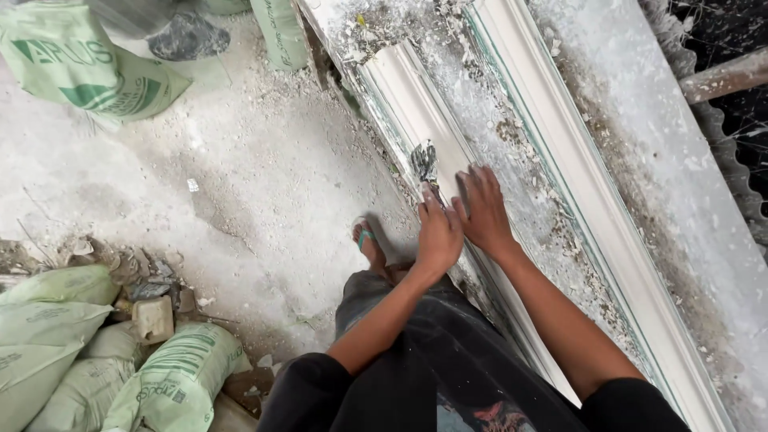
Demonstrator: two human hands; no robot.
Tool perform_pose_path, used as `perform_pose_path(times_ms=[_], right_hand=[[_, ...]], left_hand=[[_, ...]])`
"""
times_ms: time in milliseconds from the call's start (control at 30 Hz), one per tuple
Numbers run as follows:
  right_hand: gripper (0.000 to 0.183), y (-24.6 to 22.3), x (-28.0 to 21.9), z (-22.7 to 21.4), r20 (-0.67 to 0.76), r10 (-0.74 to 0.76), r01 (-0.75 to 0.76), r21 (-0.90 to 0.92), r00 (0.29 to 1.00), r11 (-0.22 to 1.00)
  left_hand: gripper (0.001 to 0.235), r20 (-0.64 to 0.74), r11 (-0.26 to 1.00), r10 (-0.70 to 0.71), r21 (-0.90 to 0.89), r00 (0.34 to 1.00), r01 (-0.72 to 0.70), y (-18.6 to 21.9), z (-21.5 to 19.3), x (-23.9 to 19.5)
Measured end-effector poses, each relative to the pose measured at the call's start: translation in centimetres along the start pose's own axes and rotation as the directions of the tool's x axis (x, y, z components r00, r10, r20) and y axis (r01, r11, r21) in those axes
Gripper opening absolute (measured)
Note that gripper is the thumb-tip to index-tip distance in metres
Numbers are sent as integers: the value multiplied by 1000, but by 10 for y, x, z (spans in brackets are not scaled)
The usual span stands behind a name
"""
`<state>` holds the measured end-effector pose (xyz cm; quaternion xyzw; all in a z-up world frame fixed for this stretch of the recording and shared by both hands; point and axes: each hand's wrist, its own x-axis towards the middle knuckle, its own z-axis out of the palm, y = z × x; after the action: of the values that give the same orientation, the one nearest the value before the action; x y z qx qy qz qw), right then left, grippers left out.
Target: The person uses a scraper to remove debris and dust from the grooves of several long white moldings stacked on the floor. They repeatedly scrape along the length of the moldings and wipe the surface with their hand.
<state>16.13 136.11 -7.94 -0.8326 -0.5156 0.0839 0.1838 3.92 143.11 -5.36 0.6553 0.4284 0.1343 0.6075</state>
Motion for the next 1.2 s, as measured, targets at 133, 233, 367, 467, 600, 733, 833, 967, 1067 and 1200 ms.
perform_pose_path(times_ms=[133, 233, 367, 467, 600, 733, 833, 967, 1067, 1200], right_hand=[[60, 10, -4, 16, 34, -3, 4, -38, 999, 999], [60, 8, -5, 17, 5, -8, 8, -28, 1000, 1000], [58, 11, -4, 18, 8, 5, -5, -15, 1000, 1000], [57, 13, -5, 19, 1, 4, -4, -20, 1000, 1000], [54, 5, -3, 18, -1, 58, -57, -64, 998, 996], [54, 4, -3, 17, -6, 73, -73, -75, 997, 995], [55, 3, 0, 15, -10, 62, -62, -61, 998, 996], [56, 2, -2, 17, -21, 61, -62, -75, 998, 995], [56, -1, 0, 13, -25, 61, -63, -87, 998, 994], [56, -1, -2, 14, -21, 70, -72, -83, 997, 994]], left_hand=[[70, 21, 998, 28, 57, 999, -29, 5, -2, 8], [72, 70, 996, -74, 44, 995, 71, 14, -8, 13], [72, 82, 999, -7, 34, 997, 4, 4, 3, 14], [73, 131, 999, -23, 39, 991, 19, -2, 7, 23], [74, 136, 998, 8, 64, 991, -17, -2, -2, 46], [72, 86, 992, 104, 59, 991, -110, -4, -5, 43], [75, 122, 999, -2, 42, 993, -3, -5, -3, 36], [74, 107, 993, 97, 56, 990, -103, -18, -6, 63], [73, 74, 996, 85, 26, 994, -88, -3, -23, 84], [78, 193, 953, -206, -185, 959, 242, 44, -45, 67]])
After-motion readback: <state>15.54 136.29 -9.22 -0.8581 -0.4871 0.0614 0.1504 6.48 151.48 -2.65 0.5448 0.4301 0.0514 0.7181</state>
